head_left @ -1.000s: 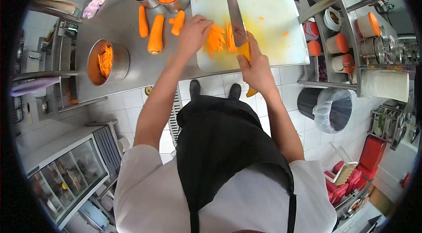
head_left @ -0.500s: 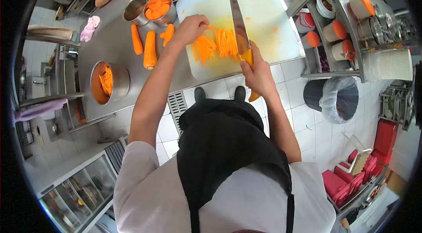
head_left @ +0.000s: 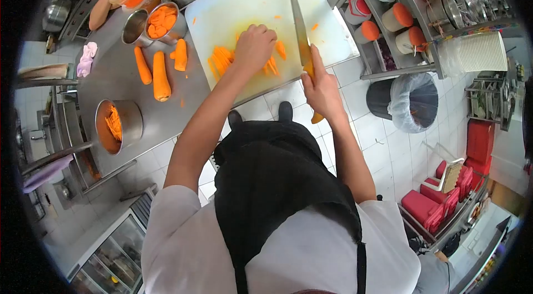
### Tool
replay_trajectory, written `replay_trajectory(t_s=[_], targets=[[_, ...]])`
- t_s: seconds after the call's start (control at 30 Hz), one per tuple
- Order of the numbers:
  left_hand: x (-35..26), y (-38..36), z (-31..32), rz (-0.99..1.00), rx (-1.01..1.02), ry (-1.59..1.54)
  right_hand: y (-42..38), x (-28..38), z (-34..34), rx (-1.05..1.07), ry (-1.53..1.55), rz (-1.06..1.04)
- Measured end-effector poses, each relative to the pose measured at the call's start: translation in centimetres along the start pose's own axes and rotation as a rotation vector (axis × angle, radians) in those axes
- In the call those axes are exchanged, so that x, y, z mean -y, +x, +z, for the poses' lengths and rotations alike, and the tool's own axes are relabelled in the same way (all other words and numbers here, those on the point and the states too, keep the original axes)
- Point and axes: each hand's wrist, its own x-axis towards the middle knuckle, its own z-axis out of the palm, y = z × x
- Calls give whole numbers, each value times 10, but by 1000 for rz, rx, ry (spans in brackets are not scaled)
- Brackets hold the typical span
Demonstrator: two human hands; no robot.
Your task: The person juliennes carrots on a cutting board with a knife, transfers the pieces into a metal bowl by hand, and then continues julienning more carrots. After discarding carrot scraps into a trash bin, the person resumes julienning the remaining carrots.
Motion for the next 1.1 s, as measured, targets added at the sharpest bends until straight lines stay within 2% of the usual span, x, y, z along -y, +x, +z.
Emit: replay_trajectory(t_s=[0.1,0.23,0.33,0.4,0.63,0.73,0.83,1.1], targets=[[-1,-18,4,39,-96,4,6,-2,13,-29,-50,-137],[-6,-25,11,55,-162,-48,11,12,20,48,-64,-64],[-7,-27,15,50,-190,-44,15,2,34,-21,-62,-184],[-7,-27,15,46,-206,-49,16,3,36,-25,-89,-183],[-5,-22,17,81,-214,-57,15,12,37,21,-146,-98],[-2,-24,19,111,-189,-56,22,2,55,-21,-156,-98],[-1,-20,15,125,-164,-30,40,-2,55,-57,-160,-185],[1,-21,20,99,-195,-48,35,8,32,1,-159,-188]])
